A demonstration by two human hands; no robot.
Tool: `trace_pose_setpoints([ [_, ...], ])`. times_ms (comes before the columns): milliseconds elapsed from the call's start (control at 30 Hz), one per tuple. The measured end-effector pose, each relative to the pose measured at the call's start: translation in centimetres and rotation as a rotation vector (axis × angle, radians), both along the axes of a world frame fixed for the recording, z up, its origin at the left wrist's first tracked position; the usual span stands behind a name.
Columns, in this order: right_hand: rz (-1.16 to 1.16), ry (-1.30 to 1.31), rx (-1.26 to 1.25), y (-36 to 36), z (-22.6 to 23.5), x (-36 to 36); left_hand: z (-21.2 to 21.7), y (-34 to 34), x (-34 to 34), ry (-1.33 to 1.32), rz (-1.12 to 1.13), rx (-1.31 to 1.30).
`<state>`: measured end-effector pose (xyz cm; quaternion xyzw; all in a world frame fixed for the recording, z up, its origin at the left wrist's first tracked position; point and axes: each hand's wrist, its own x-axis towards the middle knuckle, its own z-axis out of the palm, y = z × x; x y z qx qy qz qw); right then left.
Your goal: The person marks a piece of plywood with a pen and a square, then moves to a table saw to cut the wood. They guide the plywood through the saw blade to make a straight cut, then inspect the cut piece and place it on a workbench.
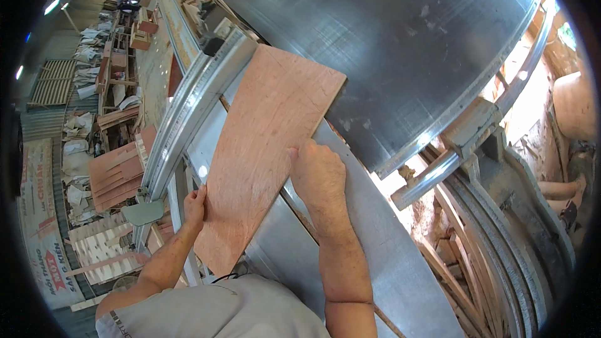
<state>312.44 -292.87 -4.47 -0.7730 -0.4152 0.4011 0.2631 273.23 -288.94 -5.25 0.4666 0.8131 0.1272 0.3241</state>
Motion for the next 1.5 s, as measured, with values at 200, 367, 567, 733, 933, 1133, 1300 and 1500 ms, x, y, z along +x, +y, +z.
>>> trace_pose_setpoints([
  [200, 0.014, -0.012, 0.01, 1.2, -0.7, -0.3, -1.0, 0.9, -0.3, 0.0, 0.006, 0.092],
  [367, 0.015, 0.044, -0.021, 2.7, -1.0, -0.1, -1.7, 2.6, -0.7, -0.012, 0.035, 0.052],
  [567, 0.053, 0.011, -0.012, 4.3, -1.9, -0.2, -2.1, 4.2, -0.5, -0.083, 0.047, 0.038],
  [733, 0.051, 0.052, -0.048, 6.0, -1.6, -0.2, -1.9, 6.1, -0.2, -0.065, 0.074, 0.037],
  [933, 0.061, 0.03, -0.029, 7.5, -2.0, -0.5, -2.0, 7.7, -1.4, -0.082, 0.06, -0.031],
  [1133, 0.041, 0.032, 0.013, 8.0, -2.8, -1.0, -2.0, 8.3, -1.1, -0.085, 0.092, -0.028],
  [1300, 0.05, 0.038, 0.0, 8.1, -3.2, -0.8, -2.5, 8.4, -1.6, -0.048, 0.06, -0.01],
  [1500, 0.059, 0.019, 0.036, 7.9, -3.5, -0.5, -2.7, 8.4, -1.8, -0.007, 0.042, -0.023],
])
